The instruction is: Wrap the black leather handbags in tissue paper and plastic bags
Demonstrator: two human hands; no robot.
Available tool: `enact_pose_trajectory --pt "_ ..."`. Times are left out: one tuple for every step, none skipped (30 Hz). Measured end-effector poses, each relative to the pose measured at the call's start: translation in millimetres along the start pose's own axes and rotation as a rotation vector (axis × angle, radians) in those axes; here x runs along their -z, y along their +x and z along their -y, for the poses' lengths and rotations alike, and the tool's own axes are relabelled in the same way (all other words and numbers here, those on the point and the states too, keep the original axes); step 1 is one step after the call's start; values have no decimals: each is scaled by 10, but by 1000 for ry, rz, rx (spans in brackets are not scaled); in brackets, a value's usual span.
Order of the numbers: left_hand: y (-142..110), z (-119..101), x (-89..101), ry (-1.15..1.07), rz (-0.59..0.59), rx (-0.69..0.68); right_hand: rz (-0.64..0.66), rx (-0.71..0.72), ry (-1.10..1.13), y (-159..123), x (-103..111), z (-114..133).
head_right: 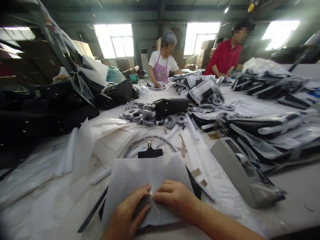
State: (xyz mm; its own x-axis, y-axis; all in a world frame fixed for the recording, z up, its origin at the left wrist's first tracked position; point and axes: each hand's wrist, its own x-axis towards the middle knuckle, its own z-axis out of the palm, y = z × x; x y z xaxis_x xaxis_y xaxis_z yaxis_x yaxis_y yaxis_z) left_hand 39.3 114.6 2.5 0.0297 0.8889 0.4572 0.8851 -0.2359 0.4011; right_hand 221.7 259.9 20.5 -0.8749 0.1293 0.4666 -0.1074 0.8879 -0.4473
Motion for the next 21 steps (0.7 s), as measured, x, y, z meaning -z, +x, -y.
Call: enact_pose_trajectory --pt "-1 3 4 -3 -1 -8 -34 -25 14 -4 3 11" --pt "-2 9 7 -4 0 -17 -61 -33 12 -7 5 22" --pt "-3 17 8 1 7 -24 -81 -25 -5 -10 7 32" --pt "-4 25 10 11 18 -32 -93 -9 -30 -10 9 41" --pt "-3 33 11 28 26 -41 -95 10 -59 -8 12 49" --pt "-1 40 13 51 27 -56 -89 27 -88 -3 16 58" --pt "4 43 15 79 22 -76 -77 31 -112 7 24 69" --pt "13 44 17 112 13 -102 -58 23 -127 20 34 81" --pt "25 40 21 147 1 -131 -37 7 -136 35 48 97" --pt "40 34 25 184 -9 -160 -12 -12 -140 51 65 115" --pt "59 25 31 218 -14 -182 14 -38 -143 65 85 134" --pt "81 14 40 246 -13 -198 43 -66 -142 75 106 152" --pt "107 5 54 269 -6 -208 75 -95 -140 79 127 166" --pt "134 -3 72 286 8 -218 107 -124 -138 77 146 176" --pt "163 -6 96 300 30 -226 146 -151 -137 67 164 179" --pt "191 -4 125 317 53 -231 188 -176 -140 51 179 176" --pt "217 7 157 338 69 -233 225 -202 -149 30 192 168" --pt "237 27 189 363 78 -235 256 -227 -161 8 204 156" --pt "250 57 219 387 79 -238 281 -249 -171 -13 217 141" --pt "251 94 244 405 75 -246 302 -262 -174 -30 233 126" --pt "239 137 260 417 69 -263 318 -267 -169 -41 251 111"
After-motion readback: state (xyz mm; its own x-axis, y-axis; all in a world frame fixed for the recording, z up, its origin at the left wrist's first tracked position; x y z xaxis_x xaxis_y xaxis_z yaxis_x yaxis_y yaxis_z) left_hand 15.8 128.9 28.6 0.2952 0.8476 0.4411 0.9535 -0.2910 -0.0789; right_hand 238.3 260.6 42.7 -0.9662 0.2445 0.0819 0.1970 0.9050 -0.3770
